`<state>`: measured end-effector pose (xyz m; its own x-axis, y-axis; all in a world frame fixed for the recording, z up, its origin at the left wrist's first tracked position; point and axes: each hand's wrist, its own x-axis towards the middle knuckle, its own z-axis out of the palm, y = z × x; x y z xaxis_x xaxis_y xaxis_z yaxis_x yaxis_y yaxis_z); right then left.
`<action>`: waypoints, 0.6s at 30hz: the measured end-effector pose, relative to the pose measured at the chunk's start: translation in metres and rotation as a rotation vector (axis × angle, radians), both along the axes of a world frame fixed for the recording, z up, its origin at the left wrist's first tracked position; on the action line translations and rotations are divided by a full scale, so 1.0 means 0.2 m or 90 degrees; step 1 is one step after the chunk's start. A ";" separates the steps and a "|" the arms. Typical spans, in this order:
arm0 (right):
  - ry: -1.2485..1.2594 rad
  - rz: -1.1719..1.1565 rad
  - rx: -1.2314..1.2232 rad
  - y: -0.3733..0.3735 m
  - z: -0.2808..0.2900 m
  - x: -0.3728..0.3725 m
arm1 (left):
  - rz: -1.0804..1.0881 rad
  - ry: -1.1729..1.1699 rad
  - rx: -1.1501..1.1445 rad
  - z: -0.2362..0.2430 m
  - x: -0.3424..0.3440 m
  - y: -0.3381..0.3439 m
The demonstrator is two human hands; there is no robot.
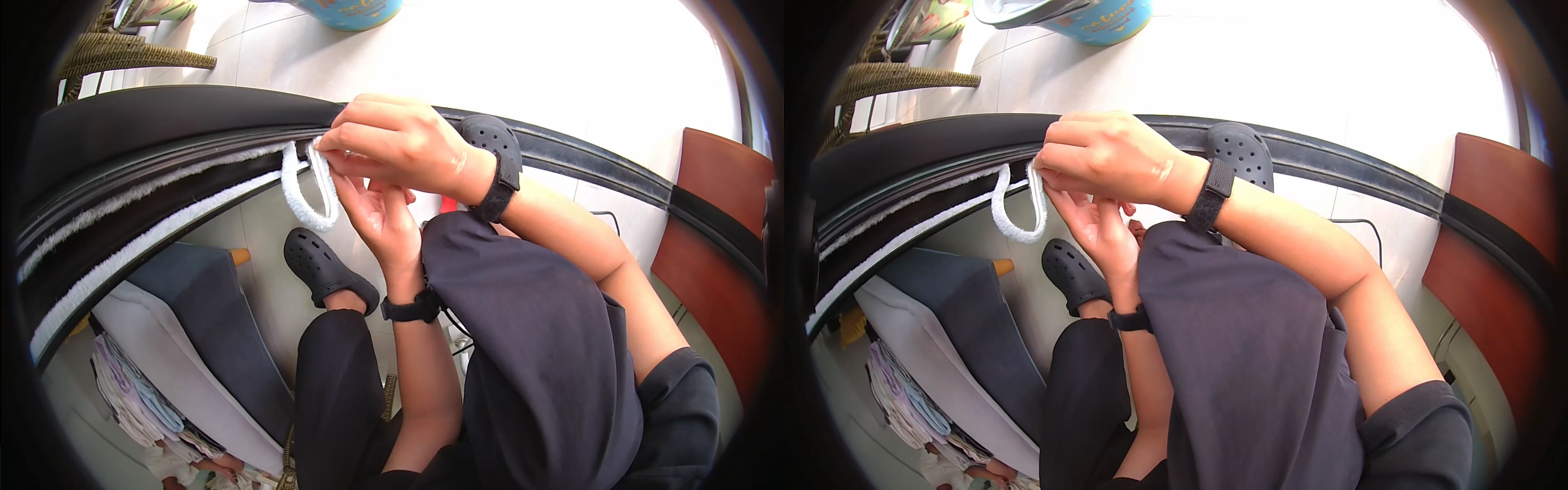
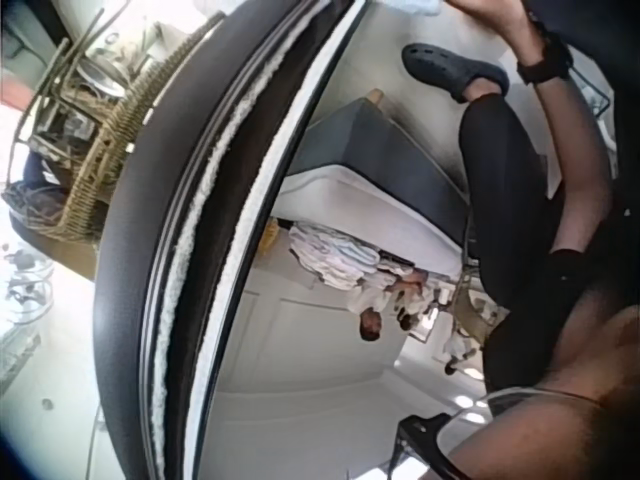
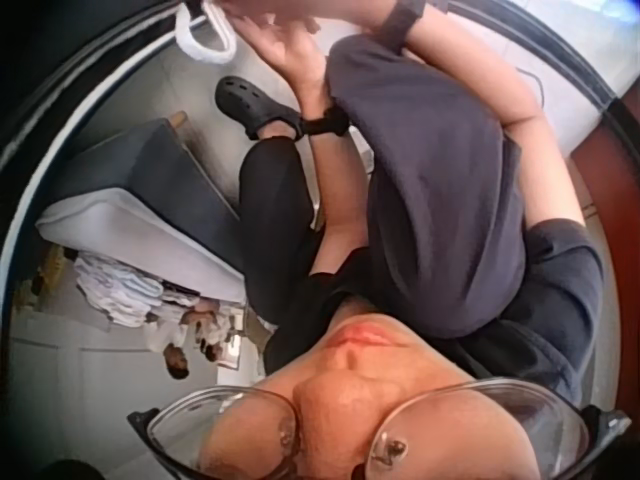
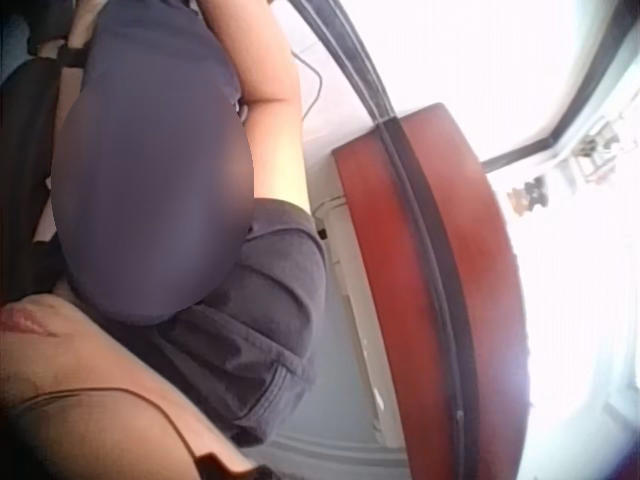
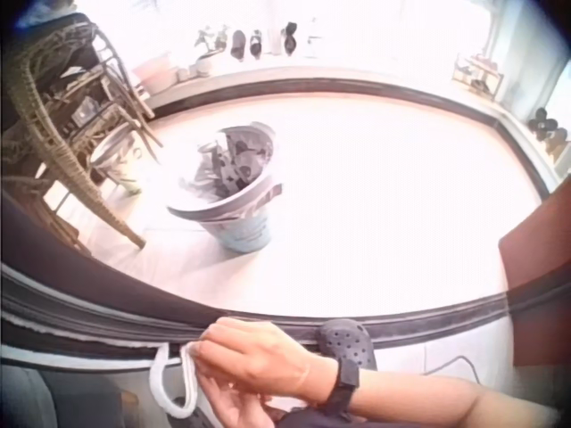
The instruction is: The person installs a white fuzzy weather seal strip along the bottom edge of a sliding door frame. They press the seal into the track and adjust it by hand to fit the contour of the frame.
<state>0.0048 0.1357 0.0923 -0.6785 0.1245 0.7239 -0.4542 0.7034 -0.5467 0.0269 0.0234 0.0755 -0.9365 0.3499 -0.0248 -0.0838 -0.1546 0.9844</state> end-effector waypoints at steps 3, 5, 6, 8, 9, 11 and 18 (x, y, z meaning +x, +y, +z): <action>-0.007 -0.016 -0.029 -0.01 -0.01 0.00 | 0.015 0.023 -0.022 0.01 -0.01 0.01; -0.014 -0.034 -0.060 -0.04 0.00 -0.01 | -0.001 0.040 -0.071 -0.01 -0.02 -0.01; -0.018 -0.043 -0.075 -0.05 0.00 -0.01 | -0.009 0.043 -0.087 -0.02 -0.02 -0.01; -0.031 -0.045 -0.084 -0.05 0.01 -0.01 | -0.025 0.045 -0.112 -0.01 -0.02 -0.02; -0.038 -0.047 -0.088 -0.05 0.01 -0.01 | -0.034 0.042 -0.121 0.00 -0.02 -0.02; -0.045 -0.056 -0.086 -0.05 0.01 0.00 | -0.036 0.006 -0.152 0.03 -0.01 -0.02; -0.050 -0.046 -0.099 -0.05 0.02 0.01 | -0.016 0.099 -0.102 0.06 -0.02 0.01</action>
<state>0.0062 0.1257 0.0961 -0.7178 0.2813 0.6370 -0.3573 0.6364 -0.6836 0.0226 0.0261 0.0865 -0.9245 0.3762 0.0623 0.0694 0.0055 0.9976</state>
